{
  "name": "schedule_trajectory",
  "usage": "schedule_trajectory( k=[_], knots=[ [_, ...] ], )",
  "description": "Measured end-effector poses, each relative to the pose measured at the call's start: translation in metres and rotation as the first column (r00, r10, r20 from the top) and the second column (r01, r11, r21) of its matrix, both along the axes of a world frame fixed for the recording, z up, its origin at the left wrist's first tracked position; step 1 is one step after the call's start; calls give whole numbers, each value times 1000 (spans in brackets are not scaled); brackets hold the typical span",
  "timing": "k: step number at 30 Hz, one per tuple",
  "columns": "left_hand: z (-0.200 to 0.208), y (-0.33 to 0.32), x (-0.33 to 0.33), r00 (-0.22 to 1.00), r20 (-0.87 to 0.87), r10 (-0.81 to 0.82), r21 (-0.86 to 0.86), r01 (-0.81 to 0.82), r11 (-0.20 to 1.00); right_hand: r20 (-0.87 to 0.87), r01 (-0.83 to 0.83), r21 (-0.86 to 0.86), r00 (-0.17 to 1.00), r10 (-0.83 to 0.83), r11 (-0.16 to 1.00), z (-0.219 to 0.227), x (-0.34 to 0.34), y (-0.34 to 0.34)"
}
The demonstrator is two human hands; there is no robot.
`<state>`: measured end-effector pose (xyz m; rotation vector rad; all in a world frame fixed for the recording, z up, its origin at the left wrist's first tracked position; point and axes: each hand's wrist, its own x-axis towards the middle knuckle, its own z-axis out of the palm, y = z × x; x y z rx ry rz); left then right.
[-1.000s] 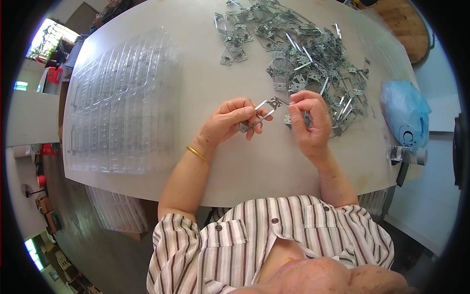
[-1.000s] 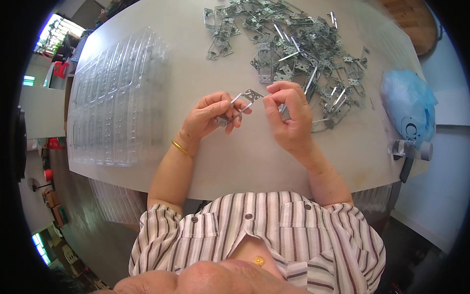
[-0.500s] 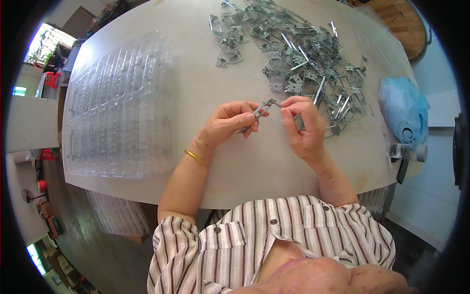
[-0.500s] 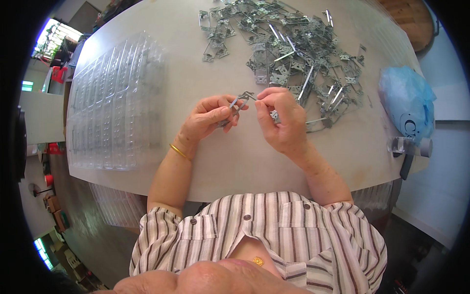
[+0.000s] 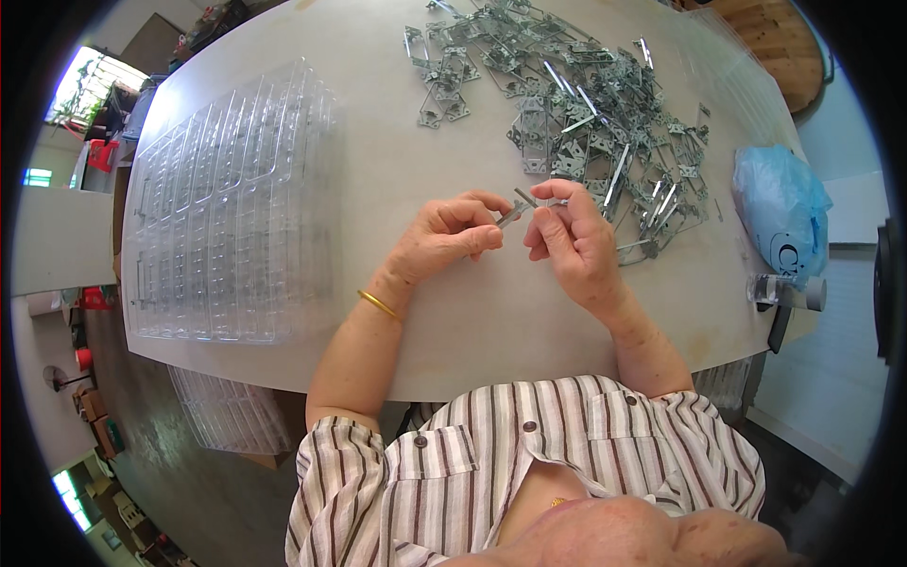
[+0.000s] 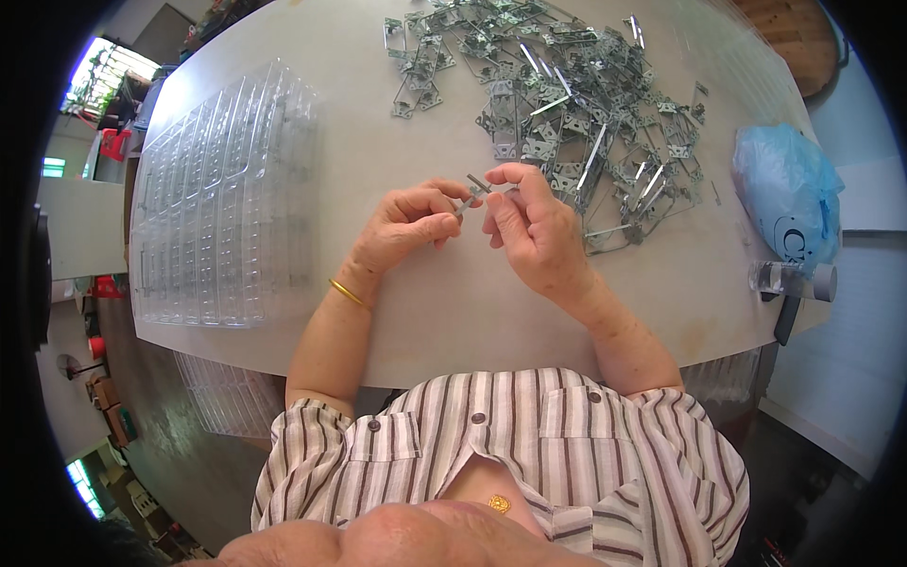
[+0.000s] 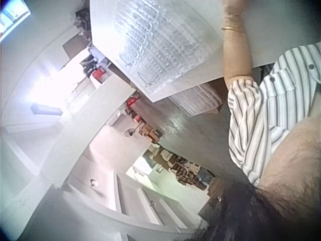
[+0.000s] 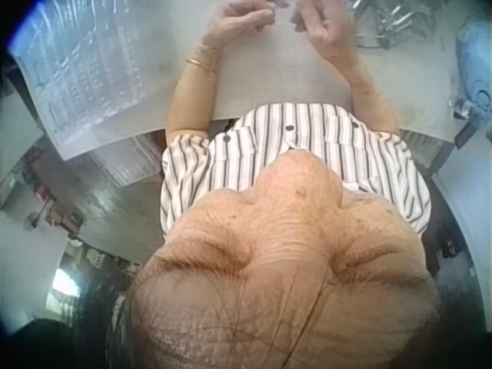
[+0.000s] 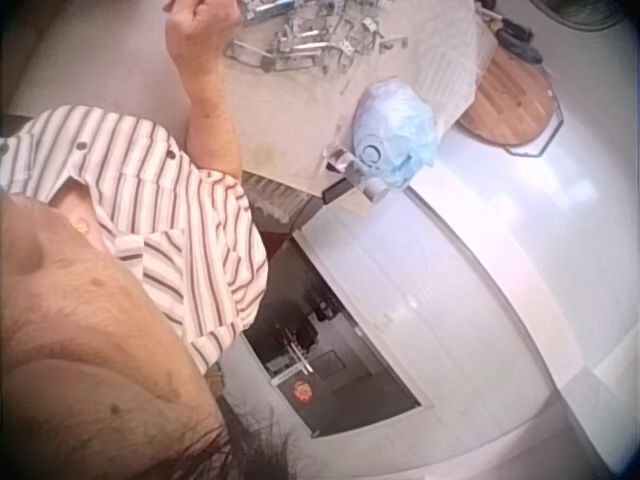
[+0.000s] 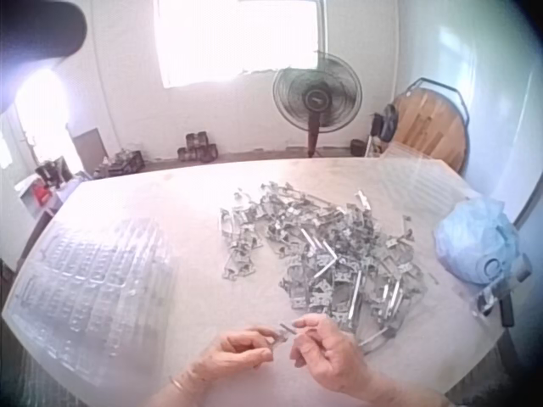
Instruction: The person assembles metal components by inserting small pins into metal frames by hand and places the assembled parts into plastic trays.
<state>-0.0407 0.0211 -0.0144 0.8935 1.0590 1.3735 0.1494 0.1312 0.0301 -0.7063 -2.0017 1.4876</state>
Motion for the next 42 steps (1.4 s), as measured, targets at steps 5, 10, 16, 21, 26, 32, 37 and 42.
schedule_trajectory(
  k=[5, 10, 16, 21, 26, 32, 37, 42],
  knots=[
    [3, -1, 2, 993, -113, -20, -27, 17, 1000, 51, -85, -161, 994, 95, 983, 4, 5, 6],
    [2, 0, 6, 981, -194, -28, 25, 33, 999, 37, -76, -150, 996, 83, 986, -4, 8, 12],
    [13, -2, 9, 965, -205, -166, 46, 179, 983, -56, -15, -324, 998, -3, 946, 1, 8, 16],
    [1, -1, 2, 977, 189, -96, 30, 92, 995, -225, -9, -388, 971, -85, 922, 6, 8, 18],
    [5, 0, 0, 947, 318, -47, 50, 32, 998, -254, 47, -219, 962, -104, 975, -5, 3, 7],
    [2, 1, 3, 943, 324, -75, 120, 38, 992, -188, 120, 154, 978, -90, 981, -13, 2, 9],
    [-3, 0, 1, 966, 245, -78, 157, 40, 987, -118, 141, 514, 989, -92, 846, -16, 3, 12],
    [-15, -1, -3, 990, 123, -75, 129, 59, 990, -54, 80, 483, 997, -61, 872, -15, 1, 8]
  ],
)
